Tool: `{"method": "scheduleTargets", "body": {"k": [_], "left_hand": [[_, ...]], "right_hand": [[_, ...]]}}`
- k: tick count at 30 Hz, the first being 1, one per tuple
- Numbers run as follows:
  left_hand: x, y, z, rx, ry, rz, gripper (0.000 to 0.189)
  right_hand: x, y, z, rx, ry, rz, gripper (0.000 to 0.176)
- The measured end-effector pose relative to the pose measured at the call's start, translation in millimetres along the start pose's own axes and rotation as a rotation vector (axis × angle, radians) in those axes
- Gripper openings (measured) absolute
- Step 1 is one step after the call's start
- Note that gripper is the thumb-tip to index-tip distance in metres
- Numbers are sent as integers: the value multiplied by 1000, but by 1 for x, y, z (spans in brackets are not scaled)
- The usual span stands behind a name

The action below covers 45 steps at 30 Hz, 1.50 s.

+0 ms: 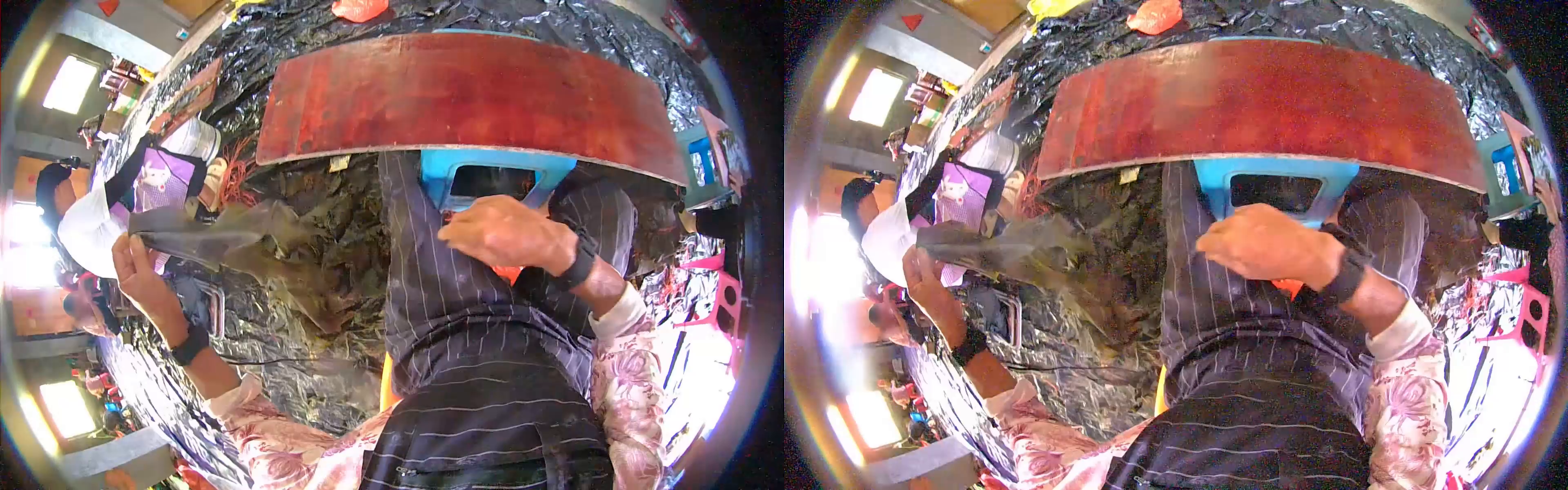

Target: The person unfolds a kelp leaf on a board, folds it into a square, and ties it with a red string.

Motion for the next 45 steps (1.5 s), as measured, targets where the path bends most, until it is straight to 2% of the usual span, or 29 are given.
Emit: {"method": "scheduleTargets", "body": {"k": [3,4,5,6,7,8,9,10,12,14,15,17,18,19,21,23,25,27,29,31,32,34,35,37,39,41,42,43,45], "left_hand": [[10,-42,-9,60,-48,3,24],[17,-64,-7,166,-60,26,24],[22,-83,-12,254,-71,45,24],[25,-99,-19,244,-56,6,24],[25,-107,-18,251,-54,-9,24],[26,-115,-18,282,-15,-80,25],[26,-124,-18,314,25,-147,25],[32,-137,-26,238,115,-369,27],[35,-161,-37,302,107,-314,28],[25,-156,-32,339,93,-256,29],[16,-149,-28,342,96,-260,29],[8,-150,-39,870,-272,699,28],[-4,-135,-29,869,-273,695,28],[-14,-116,-18,902,-305,752,27],[-22,-82,-21,930,-338,803,27],[-29,-44,-19,625,-229,733,26],[-31,8,-17,-76,-72,195,23],[-21,57,-32,-177,101,411,20],[7,77,-58,-55,523,697,28],[41,75,-85,114,537,593,30],[61,59,-94,88,555,475,31],[105,8,-109,77,604,239,35],[120,-14,-114,94,635,122,38],[162,3,-123,-175,998,-132,64],[191,3,-166,-990,1457,-743,82],[196,-22,-186,-977,1651,-661,83],[199,-29,-196,-1181,1689,-1025,80],[196,-30,-203,-1186,1697,-1021,80],[184,-35,-188,-396,1329,-548,70]], "right_hand": [[21,-10,29,21,49,78,28],[30,-21,42,43,86,56,34],[35,-27,57,96,34,-9,43],[42,-30,69,149,-14,-82,53],[52,-33,79,223,-61,-81,79],[59,-32,88,240,-140,-140,95],[67,-32,94,242,-205,-171,102],[77,-34,101,287,-288,-111,94],[90,-44,109,338,-375,-53,86],[101,-57,110,364,-436,155,54],[105,-64,106,366,-439,151,54],[112,-82,94,366,-381,417,30],[80,-73,86,283,-434,409,27],[65,-73,80,330,-361,515,18],[35,-80,67,252,-521,411,18],[10,-92,59,279,-695,555,29],[-36,-88,54,216,-734,27,41],[-68,-76,61,169,-837,-103,43],[-83,-64,72,73,-809,-147,43],[-84,-46,87,-133,-755,-187,46],[-79,-33,94,-244,-727,-186,49],[-64,0,111,-446,-500,-231,30],[-43,8,112,-577,-520,-202,28],[-28,38,117,-675,-428,-69,27],[-19,59,116,-705,-405,-11,25],[-17,65,108,-681,-363,55,25],[-19,62,102,-601,-401,104,26],[-21,59,95,-592,-403,101,26],[-26,48,81,-561,-474,103,23]]}}
Point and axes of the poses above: each hand's wrist, its own z-axis towards the middle knuckle, its own x-axis out of the palm, y = z × x, the point moved 5 cm from there along z, towards the middle knuckle, and after that the axes turned 13 degrees about -x, right-handed, at the moved point
